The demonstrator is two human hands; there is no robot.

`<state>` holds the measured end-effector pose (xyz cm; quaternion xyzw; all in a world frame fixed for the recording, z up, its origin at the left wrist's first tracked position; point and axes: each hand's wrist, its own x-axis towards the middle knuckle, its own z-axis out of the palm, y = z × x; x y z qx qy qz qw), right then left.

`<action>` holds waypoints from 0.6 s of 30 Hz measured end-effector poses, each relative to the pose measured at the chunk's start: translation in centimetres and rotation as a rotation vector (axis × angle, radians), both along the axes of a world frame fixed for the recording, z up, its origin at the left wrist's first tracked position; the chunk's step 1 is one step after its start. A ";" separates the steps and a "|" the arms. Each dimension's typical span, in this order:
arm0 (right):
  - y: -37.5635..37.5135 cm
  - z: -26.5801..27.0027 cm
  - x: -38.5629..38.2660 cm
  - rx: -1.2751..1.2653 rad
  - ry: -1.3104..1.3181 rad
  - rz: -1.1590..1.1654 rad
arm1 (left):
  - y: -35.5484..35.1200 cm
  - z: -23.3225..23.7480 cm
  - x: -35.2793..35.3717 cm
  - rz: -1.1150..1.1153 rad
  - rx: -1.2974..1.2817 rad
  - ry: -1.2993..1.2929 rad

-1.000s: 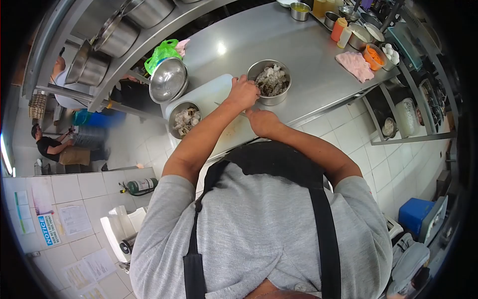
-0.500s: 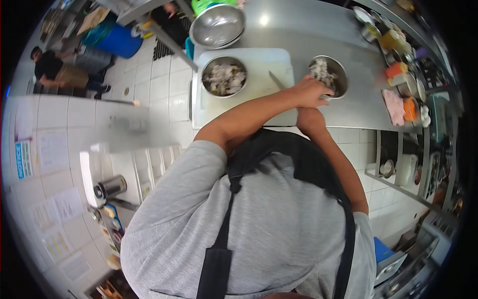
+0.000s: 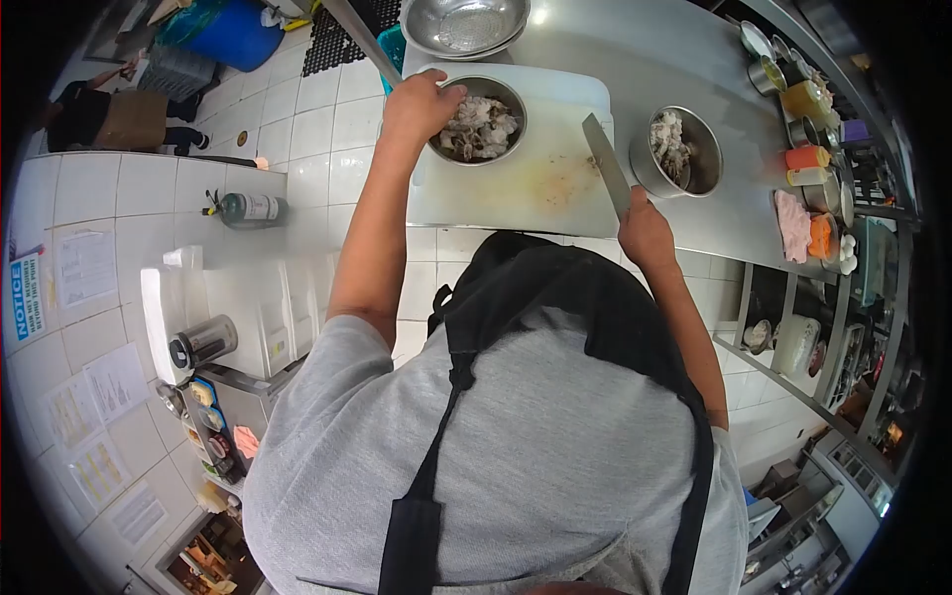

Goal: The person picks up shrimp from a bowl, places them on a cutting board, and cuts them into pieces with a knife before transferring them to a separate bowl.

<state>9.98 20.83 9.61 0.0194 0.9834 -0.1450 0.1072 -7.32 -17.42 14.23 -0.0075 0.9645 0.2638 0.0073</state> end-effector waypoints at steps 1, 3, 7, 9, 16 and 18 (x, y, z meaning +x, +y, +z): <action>-0.1 0.2 0.0 0.004 0.001 -0.004 | -0.1 -0.5 0.3 0.006 0.009 -0.007; -0.2 0.3 -0.2 0.019 -0.005 0.004 | 0.4 -1.9 1.4 -0.144 -0.217 0.038; -0.5 0.1 -0.4 0.054 0.007 -0.001 | 1.3 -4.5 2.3 -0.059 -0.169 0.365; -0.5 -0.1 0.0 0.079 -0.003 -0.011 | 1.1 -4.8 2.0 -0.069 0.039 0.370; -1.7 0.2 -0.2 0.117 0.007 -0.046 | 9.5 -1.2 5.3 -0.670 -0.024 0.421; -2.0 0.1 0.1 0.119 0.010 -0.058 | 12.5 -4.4 6.5 -0.774 -0.048 0.404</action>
